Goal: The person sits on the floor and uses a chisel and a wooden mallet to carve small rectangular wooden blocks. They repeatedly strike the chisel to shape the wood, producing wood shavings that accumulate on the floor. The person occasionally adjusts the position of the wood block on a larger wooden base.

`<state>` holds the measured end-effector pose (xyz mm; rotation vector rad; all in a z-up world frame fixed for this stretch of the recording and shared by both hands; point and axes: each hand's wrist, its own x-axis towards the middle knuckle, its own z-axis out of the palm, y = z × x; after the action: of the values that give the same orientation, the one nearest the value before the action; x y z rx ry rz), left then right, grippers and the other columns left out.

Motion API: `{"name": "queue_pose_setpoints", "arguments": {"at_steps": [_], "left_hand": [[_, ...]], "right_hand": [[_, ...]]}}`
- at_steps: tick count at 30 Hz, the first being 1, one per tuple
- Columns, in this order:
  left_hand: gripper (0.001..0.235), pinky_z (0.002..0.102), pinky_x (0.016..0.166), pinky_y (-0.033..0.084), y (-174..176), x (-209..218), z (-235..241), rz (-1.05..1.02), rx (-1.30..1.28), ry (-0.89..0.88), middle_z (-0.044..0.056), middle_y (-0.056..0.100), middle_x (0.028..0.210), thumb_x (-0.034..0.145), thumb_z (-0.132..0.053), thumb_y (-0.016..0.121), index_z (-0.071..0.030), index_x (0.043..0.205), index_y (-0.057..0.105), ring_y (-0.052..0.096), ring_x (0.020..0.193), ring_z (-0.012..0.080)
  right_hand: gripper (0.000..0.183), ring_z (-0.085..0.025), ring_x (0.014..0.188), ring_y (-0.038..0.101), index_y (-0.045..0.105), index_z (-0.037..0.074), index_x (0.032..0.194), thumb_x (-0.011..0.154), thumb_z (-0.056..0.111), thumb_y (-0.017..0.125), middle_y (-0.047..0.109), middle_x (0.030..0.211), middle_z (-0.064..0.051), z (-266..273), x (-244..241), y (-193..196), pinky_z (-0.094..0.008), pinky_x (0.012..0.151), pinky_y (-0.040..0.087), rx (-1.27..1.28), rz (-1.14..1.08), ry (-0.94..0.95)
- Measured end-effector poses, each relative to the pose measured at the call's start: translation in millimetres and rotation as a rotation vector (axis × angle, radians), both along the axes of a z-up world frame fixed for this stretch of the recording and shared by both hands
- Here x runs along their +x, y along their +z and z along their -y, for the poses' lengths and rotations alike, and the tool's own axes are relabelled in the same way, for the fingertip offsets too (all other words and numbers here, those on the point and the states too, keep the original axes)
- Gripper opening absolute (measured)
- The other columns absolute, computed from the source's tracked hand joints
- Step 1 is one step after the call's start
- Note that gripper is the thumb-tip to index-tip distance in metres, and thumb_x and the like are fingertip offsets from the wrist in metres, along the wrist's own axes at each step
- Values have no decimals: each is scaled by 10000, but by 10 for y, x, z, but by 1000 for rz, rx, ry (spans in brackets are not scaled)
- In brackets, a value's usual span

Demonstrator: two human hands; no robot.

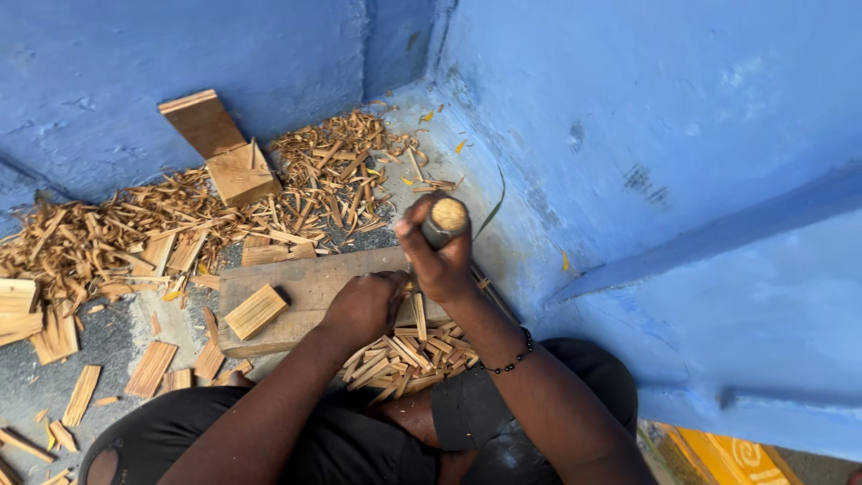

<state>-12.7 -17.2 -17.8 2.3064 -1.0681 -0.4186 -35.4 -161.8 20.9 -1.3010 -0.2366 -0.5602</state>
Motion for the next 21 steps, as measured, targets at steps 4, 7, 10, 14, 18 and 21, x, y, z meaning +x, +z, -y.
{"name": "queue_pose_setpoints", "arguments": {"at_steps": [4,7,10,14,18,21], "left_hand": [[233,483,774,602,-44,36,2,-52,34,7,235,735,899,948,-152,607,-65,1151,681,744,780,372],[200,477,782,603,-82,56,-20,-95,64,8,226,731,894,964,-170,603,-39,1086,693,751,788,365],[164,497,809,580,-123,71,-35,3,-12,-16,234,732,893,928,-140,639,0,965,717,737,850,395],[144,461,834,595,-112,64,-20,-41,70,-6,218,740,919,928,-124,622,-12,957,708,753,864,359],[164,466,847,594,-38,-3,19,-79,79,19,222,727,980,884,-74,612,-20,1024,679,750,873,363],[269,514,845,566,35,-56,5,23,-9,17,245,719,988,824,-24,624,-9,1092,648,715,904,423]], "right_hand": [[204,-64,690,526,524,101,899,1016,106,691,559,781,22,-26,-11,56,-272,627,439,-93,-13,-5],[236,-68,719,531,538,98,850,1010,153,702,556,774,27,-50,-31,110,-280,665,453,-190,-18,-62],[277,-70,725,531,528,103,832,1015,201,712,548,766,31,-55,-41,155,-283,676,468,-236,-40,-67],[307,-71,721,513,517,101,832,1028,233,712,529,760,27,-51,-60,164,-287,667,454,-291,-52,-74],[289,-73,692,507,505,107,833,1033,208,689,507,742,32,-65,-45,188,-290,643,448,-284,13,-51],[255,-78,685,498,497,107,868,1036,159,681,511,753,25,-41,-118,238,-287,629,429,-235,49,-3]]}}
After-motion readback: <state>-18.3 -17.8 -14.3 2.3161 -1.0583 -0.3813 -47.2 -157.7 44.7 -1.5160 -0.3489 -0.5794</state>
